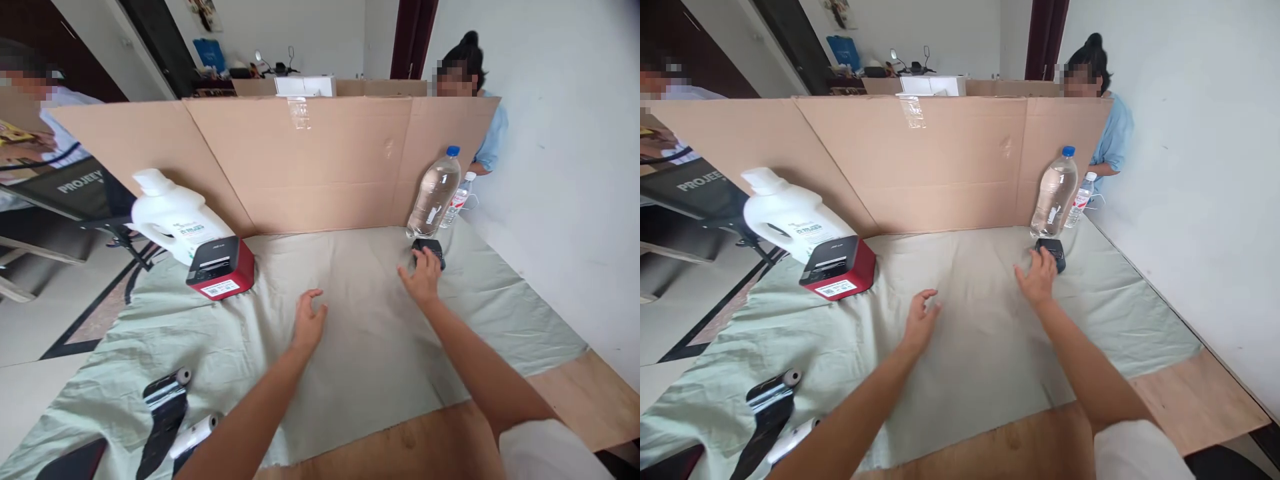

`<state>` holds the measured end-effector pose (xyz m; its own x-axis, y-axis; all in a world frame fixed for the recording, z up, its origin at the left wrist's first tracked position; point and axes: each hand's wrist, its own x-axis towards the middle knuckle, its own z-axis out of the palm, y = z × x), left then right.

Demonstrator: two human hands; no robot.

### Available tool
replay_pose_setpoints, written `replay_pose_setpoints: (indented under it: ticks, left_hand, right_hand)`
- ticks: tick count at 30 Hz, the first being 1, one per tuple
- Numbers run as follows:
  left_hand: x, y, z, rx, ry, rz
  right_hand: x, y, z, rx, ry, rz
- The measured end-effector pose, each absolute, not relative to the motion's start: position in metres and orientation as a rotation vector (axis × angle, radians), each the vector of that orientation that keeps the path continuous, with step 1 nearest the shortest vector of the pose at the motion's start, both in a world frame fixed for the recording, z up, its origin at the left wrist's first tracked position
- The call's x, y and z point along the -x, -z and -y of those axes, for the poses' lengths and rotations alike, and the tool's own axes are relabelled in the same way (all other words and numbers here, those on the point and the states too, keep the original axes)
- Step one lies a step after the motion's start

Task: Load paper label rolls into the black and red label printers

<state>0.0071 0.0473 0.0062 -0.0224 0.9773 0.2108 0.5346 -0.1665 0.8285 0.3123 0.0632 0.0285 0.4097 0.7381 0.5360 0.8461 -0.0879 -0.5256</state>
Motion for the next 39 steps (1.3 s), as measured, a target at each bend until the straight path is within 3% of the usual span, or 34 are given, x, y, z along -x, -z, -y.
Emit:
replay_pose_setpoints:
  ticks: [5, 9, 17, 22, 27, 33, 39]
  left_hand:
    - [-0.023, -0.001, -0.014, -1.957, -0.649, -1.659]
    - [-0.016, -0.007, -0.005, -2.236, -0.471, -1.556]
    - [-0.013, -0.030, -0.009, -2.175, -0.231, -1.565]
    - [-0.005, -0.050, 0.015, -2.174, -0.021, -1.466]
    - [0.009, -0.040, 0.039, -2.065, -0.182, -1.563]
    - [0.007, -0.015, 0.037, -1.370, -0.674, -1.482]
    - [0.005, -0.017, 0.026, -0.939, -0.710, -1.235]
  right_hand:
    - [-0.380, -0.034, -0.095, 2.371, -0.055, 1.298]
    - [-0.381, -0.025, -0.094, 2.413, -0.194, 1.234]
    - [-0.250, -0.019, -0.005, 1.818, -0.291, 1.746]
    - [-0.174, -0.017, 0.068, 1.732, -0.206, 1.861]
    - [-0.153, -0.006, 0.107, 1.633, -0.258, 1.869]
    - [-0.169, -0.003, 0.094, 1.527, -0.439, 1.699]
    - [-0.171, 0.018, 0.073, 1.407, -0.532, 1.486]
